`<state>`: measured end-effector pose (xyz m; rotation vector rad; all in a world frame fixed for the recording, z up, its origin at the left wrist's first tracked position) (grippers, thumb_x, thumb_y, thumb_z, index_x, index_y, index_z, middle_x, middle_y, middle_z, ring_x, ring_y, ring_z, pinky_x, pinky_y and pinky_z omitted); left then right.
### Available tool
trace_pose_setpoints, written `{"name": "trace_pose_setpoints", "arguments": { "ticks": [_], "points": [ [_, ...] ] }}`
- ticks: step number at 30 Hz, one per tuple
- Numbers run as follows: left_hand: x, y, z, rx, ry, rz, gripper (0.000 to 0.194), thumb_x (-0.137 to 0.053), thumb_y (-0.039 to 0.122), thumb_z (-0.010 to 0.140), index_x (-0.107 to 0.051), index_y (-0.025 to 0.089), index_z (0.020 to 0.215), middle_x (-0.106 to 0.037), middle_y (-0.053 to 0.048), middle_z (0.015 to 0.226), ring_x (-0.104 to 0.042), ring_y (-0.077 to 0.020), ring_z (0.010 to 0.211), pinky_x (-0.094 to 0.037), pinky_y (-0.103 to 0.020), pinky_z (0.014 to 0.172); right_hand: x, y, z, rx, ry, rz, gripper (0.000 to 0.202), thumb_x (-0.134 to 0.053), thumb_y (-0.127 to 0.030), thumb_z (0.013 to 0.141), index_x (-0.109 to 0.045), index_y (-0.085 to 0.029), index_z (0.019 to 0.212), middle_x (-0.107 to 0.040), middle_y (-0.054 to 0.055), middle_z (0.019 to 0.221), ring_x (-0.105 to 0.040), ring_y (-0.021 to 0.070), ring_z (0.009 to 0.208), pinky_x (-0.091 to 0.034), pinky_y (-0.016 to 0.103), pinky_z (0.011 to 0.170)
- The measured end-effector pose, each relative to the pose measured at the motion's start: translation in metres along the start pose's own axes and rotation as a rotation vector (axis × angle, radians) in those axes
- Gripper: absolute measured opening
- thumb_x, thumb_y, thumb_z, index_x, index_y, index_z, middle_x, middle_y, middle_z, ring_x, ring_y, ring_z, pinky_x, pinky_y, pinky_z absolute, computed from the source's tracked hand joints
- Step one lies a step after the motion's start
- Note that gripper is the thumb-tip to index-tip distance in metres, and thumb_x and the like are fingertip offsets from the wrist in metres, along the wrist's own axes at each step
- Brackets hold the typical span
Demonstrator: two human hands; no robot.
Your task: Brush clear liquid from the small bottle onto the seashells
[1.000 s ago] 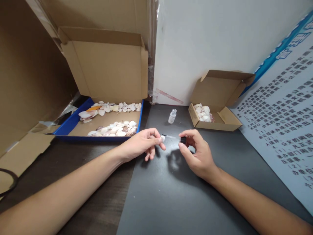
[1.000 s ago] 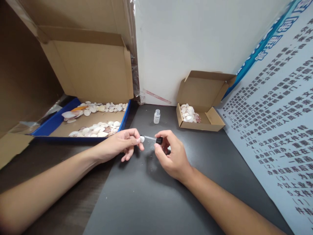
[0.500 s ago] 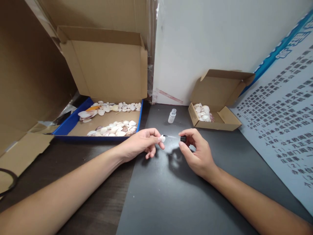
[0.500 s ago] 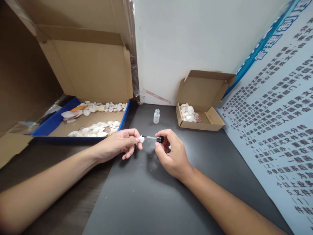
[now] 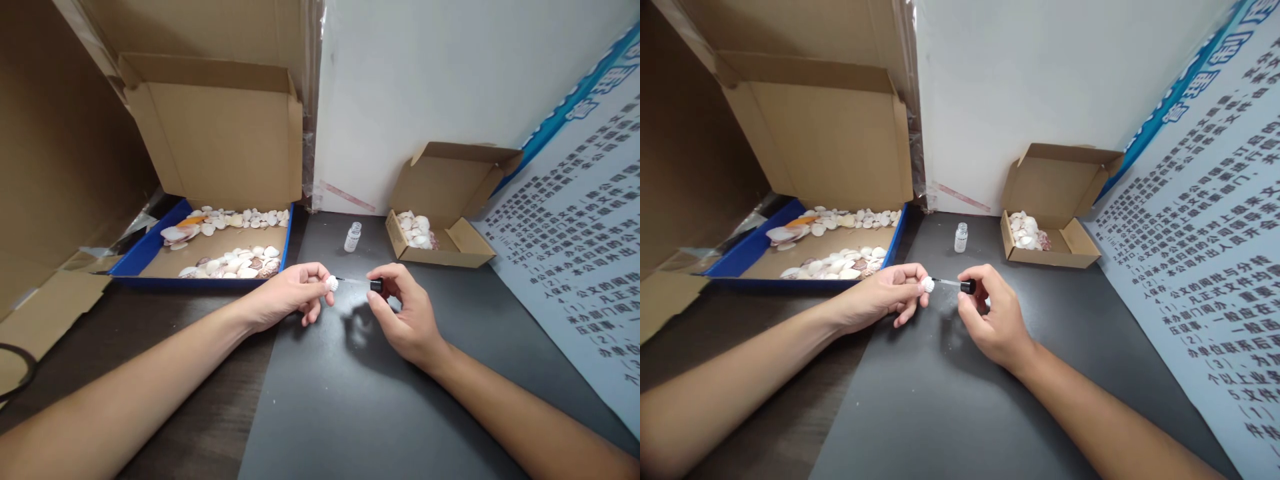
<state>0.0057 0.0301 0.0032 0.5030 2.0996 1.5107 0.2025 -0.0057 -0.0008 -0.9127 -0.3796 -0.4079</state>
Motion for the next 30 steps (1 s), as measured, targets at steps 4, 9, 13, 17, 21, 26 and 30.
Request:
{"name": "trace_pose_setpoints", "arguments": {
  "ticks": [4,9,13,17,21,26,30],
  "points": [
    [-0.0009,-0.0014,-0.0002,0.009,-0.007,-0.021,0.021,-0.066,0.029,0.085,-0.049,0.018,0.083,-0.061,0.004,0.072,-0.052,-0.0036,0.043,-0.041,-0.016,0.041,0.0009,0.0001,-0.0020,0.032,0.022,0.043,0.020,-0.054,-0.014,0.084,-0.053,-0.025,0.101,-0.053,-0.003,0.076,-0.051,0.0138,0.061,-0.046,0.027,0.056],
    [-0.0019,-0.0019,-0.0006,0.011,-0.014,-0.029,0.018,-0.064,0.024,0.084,-0.047,0.019,0.084,-0.063,0.003,0.075,-0.053,-0.0045,0.045,-0.041,-0.016,0.042,-0.0006,-0.0003,-0.0027,0.044,-0.042,0.033,0.020,-0.055,-0.014,0.084,-0.053,-0.024,0.100,-0.053,-0.002,0.077,-0.052,0.0147,0.062,-0.047,0.028,0.056],
    [-0.0030,-0.0004,-0.0019,0.022,-0.013,-0.032,0.019,-0.064,0.026,0.084,-0.047,0.019,0.085,-0.065,0.000,0.077,-0.053,-0.0053,0.045,-0.041,-0.018,0.043,-0.0008,-0.0006,-0.0017,0.038,-0.048,0.007,0.019,-0.055,-0.014,0.084,-0.054,-0.024,0.100,-0.054,-0.001,0.076,-0.052,0.0148,0.061,-0.047,0.028,0.055],
    [-0.0033,0.0005,-0.0027,0.021,-0.023,-0.059,0.014,-0.060,0.026,0.085,-0.048,0.019,0.084,-0.066,-0.001,0.078,-0.054,-0.0065,0.047,-0.042,-0.019,0.045,-0.0006,-0.0009,-0.0017,0.043,-0.054,0.008,0.019,-0.055,-0.014,0.084,-0.054,-0.024,0.100,-0.054,-0.001,0.076,-0.053,0.0148,0.061,-0.046,0.028,0.055],
    [-0.0027,-0.0002,-0.0026,0.023,-0.023,-0.067,0.012,-0.058,0.024,0.087,-0.047,0.019,0.084,-0.067,-0.001,0.079,-0.054,-0.0063,0.046,-0.042,-0.019,0.044,-0.0006,-0.0008,-0.0022,0.032,-0.062,0.024,0.018,-0.055,-0.014,0.084,-0.054,-0.024,0.099,-0.053,-0.002,0.076,-0.052,0.0140,0.061,-0.045,0.027,0.055],
    [-0.0013,-0.0017,-0.0017,0.011,-0.022,-0.065,0.017,-0.059,0.028,0.090,-0.046,0.019,0.085,-0.068,-0.001,0.084,-0.055,-0.0053,0.044,-0.043,-0.018,0.042,0.0008,0.0011,-0.0024,-0.029,0.000,0.076,0.016,-0.054,-0.017,0.087,-0.055,-0.023,0.102,-0.048,-0.004,0.071,-0.048,0.0128,0.058,-0.043,0.025,0.053],
    [-0.0008,-0.0025,-0.0002,-0.012,-0.019,-0.054,0.019,-0.062,0.029,0.090,-0.048,0.018,0.086,-0.067,0.001,0.084,-0.055,-0.0041,0.044,-0.043,-0.016,0.041,0.0010,0.0028,-0.0029,-0.077,0.010,0.095,0.013,-0.054,-0.019,0.089,-0.055,-0.022,0.102,-0.046,-0.005,0.070,-0.046,0.0118,0.056,-0.041,0.024,0.051]
  ]
}}
Point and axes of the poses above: each hand's wrist, its own z-axis towards the middle knuckle, its own x-axis out of the back of the hand, y = z × x, the point moved 2 cm from there along z, towards the middle knuckle
